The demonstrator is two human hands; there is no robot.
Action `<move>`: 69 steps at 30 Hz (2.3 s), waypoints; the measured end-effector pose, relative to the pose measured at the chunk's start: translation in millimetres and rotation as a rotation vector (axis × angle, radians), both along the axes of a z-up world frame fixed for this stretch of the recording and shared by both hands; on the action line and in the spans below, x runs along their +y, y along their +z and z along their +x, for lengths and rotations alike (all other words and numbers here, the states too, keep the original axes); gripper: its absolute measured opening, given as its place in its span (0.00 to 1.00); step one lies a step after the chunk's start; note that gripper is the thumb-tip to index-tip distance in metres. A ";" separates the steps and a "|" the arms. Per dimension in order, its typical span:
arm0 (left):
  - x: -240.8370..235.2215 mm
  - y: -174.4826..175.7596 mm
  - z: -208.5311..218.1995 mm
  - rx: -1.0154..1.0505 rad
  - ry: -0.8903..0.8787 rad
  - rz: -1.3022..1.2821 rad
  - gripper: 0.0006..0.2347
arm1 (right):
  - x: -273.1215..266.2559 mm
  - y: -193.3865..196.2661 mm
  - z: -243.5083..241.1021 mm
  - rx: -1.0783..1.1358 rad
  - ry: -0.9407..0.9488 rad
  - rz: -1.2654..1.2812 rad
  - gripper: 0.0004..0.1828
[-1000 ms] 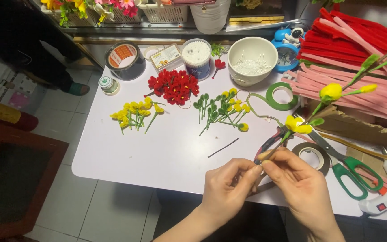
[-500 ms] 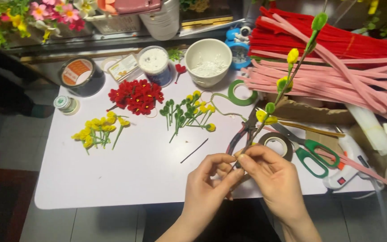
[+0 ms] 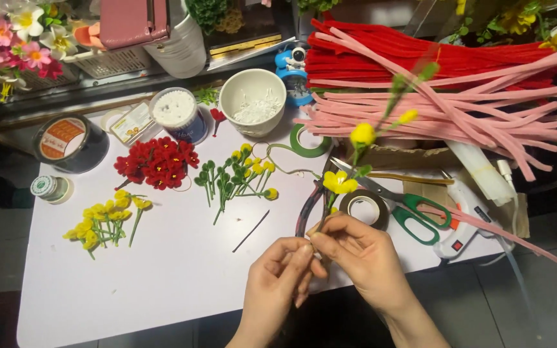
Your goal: Assembling artificial flower branches by attaching yellow flower heads to a stem using floral tape.
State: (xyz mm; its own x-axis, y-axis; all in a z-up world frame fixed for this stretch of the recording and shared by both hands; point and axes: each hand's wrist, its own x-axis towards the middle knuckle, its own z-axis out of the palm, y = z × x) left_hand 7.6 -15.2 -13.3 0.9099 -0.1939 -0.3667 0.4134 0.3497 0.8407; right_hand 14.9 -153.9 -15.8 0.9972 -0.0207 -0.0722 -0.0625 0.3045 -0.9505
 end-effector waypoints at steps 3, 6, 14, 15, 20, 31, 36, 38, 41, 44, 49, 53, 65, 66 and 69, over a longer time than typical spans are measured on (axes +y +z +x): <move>-3.5 18.1 1.3 -0.136 0.044 0.224 0.16 | -0.1 1.5 -2.1 0.047 -0.055 -0.039 0.05; -3.8 18.4 2.3 -0.352 0.006 0.243 0.14 | -1.7 -2.6 -2.1 0.017 -0.022 0.020 0.03; -3.1 -3.3 1.8 -0.108 0.033 -0.015 0.13 | -5.6 -4.4 0.3 0.172 -0.055 -0.041 0.03; -2.5 -7.1 2.8 0.071 0.031 -0.219 0.14 | -5.9 -6.8 0.1 0.168 -0.060 -0.039 0.03; 1.2 -1.1 3.0 0.130 -0.023 -0.277 0.14 | -10.6 -19.2 -0.9 0.152 -0.051 0.023 0.05; -1.4 1.8 1.4 0.070 -0.117 -0.257 0.12 | -27.4 -3.3 15.0 -0.021 -0.075 0.341 0.15; 4.1 5.2 2.5 0.083 -0.108 -0.192 0.13 | -22.5 -6.6 22.6 0.047 -0.176 0.161 0.17; 5.0 9.2 3.4 0.098 -0.103 -0.182 0.12 | -20.2 -2.7 24.6 0.029 -0.154 0.119 0.16; 9.5 10.7 4.3 0.108 -0.085 -0.208 0.12 | -10.4 7.8 27.4 0.042 -0.167 0.075 0.15; 14.1 9.8 8.7 0.127 -0.058 -0.309 0.13 | -7.2 8.4 27.3 0.079 -0.189 0.083 0.15; 20.8 11.8 12.1 0.110 -0.050 -0.390 0.12 | -2.7 7.6 24.0 0.045 -0.104 -0.042 0.08; 22.3 19.9 12.0 0.014 -0.016 -0.315 0.13 | 4.7 18.7 19.1 0.184 0.017 -0.167 0.13; 29.4 22.4 10.7 -0.155 0.019 0.022 0.13 | 12.0 17.1 19.3 0.205 0.055 -0.297 0.10; 29.3 21.0 10.7 -0.186 0.034 0.100 0.12 | 15.1 21.3 19.1 0.184 0.061 -0.333 0.05; 30.1 19.4 8.5 -0.206 0.035 0.084 0.12 | 16.1 19.5 18.9 0.117 0.076 -0.303 0.03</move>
